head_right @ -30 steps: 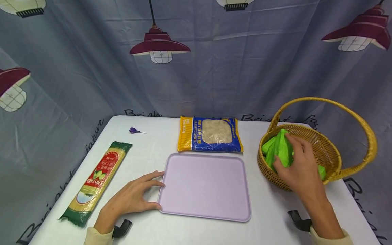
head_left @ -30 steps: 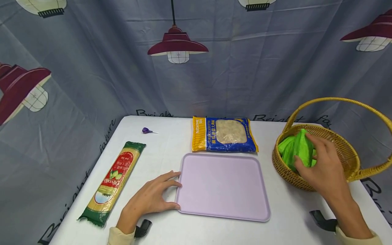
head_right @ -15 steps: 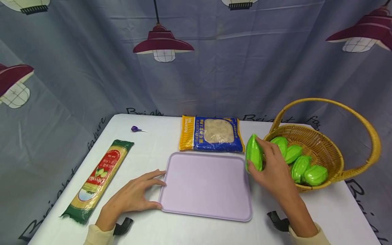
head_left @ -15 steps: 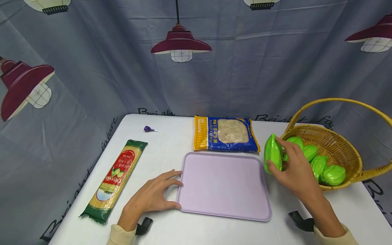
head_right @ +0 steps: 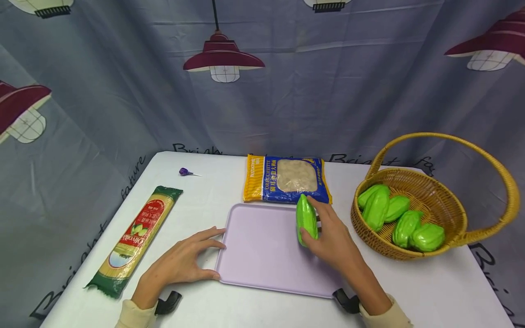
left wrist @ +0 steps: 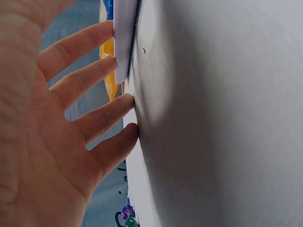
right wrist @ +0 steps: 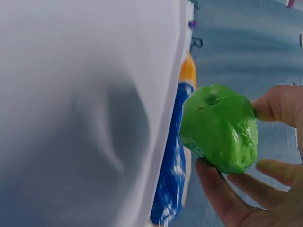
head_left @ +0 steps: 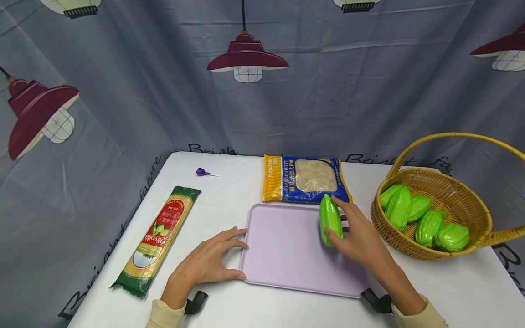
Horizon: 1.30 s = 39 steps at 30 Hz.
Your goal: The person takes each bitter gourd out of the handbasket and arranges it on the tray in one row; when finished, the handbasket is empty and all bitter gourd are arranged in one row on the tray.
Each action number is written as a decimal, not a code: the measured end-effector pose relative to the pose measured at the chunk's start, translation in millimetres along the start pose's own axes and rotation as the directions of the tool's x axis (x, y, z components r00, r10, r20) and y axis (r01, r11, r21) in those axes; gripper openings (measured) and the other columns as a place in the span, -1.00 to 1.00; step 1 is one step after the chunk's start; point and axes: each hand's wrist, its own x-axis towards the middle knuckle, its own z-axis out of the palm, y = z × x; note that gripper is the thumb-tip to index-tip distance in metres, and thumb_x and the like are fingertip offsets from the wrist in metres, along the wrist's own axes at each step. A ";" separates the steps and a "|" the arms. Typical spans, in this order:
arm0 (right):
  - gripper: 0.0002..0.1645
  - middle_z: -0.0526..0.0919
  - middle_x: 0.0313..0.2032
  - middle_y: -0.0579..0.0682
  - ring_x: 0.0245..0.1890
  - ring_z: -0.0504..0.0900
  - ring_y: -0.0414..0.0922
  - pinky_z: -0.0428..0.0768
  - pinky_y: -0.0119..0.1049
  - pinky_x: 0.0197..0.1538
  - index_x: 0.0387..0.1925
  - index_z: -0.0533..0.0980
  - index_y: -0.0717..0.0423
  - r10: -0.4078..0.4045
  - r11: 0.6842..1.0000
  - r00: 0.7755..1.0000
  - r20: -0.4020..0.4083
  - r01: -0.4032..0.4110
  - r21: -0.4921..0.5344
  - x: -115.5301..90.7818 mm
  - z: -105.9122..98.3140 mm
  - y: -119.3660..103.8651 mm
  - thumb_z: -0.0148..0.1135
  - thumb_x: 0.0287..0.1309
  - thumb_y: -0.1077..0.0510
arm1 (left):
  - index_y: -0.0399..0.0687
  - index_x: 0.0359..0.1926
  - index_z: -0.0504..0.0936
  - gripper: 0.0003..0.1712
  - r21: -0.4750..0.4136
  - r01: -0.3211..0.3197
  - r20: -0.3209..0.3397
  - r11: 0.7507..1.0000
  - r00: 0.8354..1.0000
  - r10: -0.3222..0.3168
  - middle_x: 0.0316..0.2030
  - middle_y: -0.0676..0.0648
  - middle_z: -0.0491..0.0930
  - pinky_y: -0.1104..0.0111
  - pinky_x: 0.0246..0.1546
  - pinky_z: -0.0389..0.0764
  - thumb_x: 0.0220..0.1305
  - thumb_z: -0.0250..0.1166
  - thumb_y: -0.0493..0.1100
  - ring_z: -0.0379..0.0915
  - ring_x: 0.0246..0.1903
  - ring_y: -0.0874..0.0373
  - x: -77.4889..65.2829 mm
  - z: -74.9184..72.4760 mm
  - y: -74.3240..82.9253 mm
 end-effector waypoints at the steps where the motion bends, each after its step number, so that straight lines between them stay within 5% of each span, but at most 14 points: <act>1: 0.03 0.56 0.24 0.31 -0.02 0.75 0.19 0.86 0.02 -0.13 0.57 0.29 0.23 0.002 1.000 1.000 0.014 -0.002 -0.003 0.4 2.8 -2.0 0.58 0.14 0.22 | 0.29 0.18 0.75 -0.27 -0.001 0.002 0.002 1.000 1.000 -0.002 0.56 0.17 0.38 -0.01 0.48 0.51 -0.01 0.69 0.34 0.26 0.58 -0.01 0.1 0.0 0.1; 18: -0.13 0.69 0.12 0.20 -0.07 0.73 0.00 0.78 -0.12 -0.13 0.53 0.42 0.07 0.058 0.998 0.977 0.207 -0.064 0.020 8.6 42.4 -33.5 0.53 0.24 0.09 | 0.26 0.18 0.75 -0.27 -0.017 0.006 0.010 1.000 1.000 -0.006 0.57 0.16 0.38 -0.03 0.49 0.49 -0.01 0.69 0.34 0.24 0.59 -0.03 -0.2 0.1 -0.1; 30: -0.20 0.69 0.01 0.12 -0.17 0.65 -0.09 0.69 -0.24 -0.22 0.48 0.50 -0.03 0.035 0.998 0.966 0.258 -0.046 0.036 19.5 62.6 -54.9 0.55 0.23 0.06 | 0.25 0.18 0.75 -0.27 -0.028 0.015 0.017 0.999 1.000 -0.015 0.57 0.16 0.38 -0.04 0.50 0.47 -0.02 0.71 0.30 0.23 0.60 -0.03 1.4 -1.0 1.5; 39: -0.20 0.74 0.02 0.01 -0.07 0.73 -0.06 0.76 -0.21 -0.12 0.46 0.51 0.00 0.082 0.989 0.947 0.311 -0.115 0.092 35.7 74.2 -74.8 0.57 0.24 -0.02 | 0.26 0.18 0.75 -0.26 -0.011 0.002 0.006 1.000 1.000 -0.001 0.57 0.17 0.38 -0.02 0.50 0.48 -0.01 0.69 0.35 0.25 0.59 -0.04 0.7 -1.3 1.7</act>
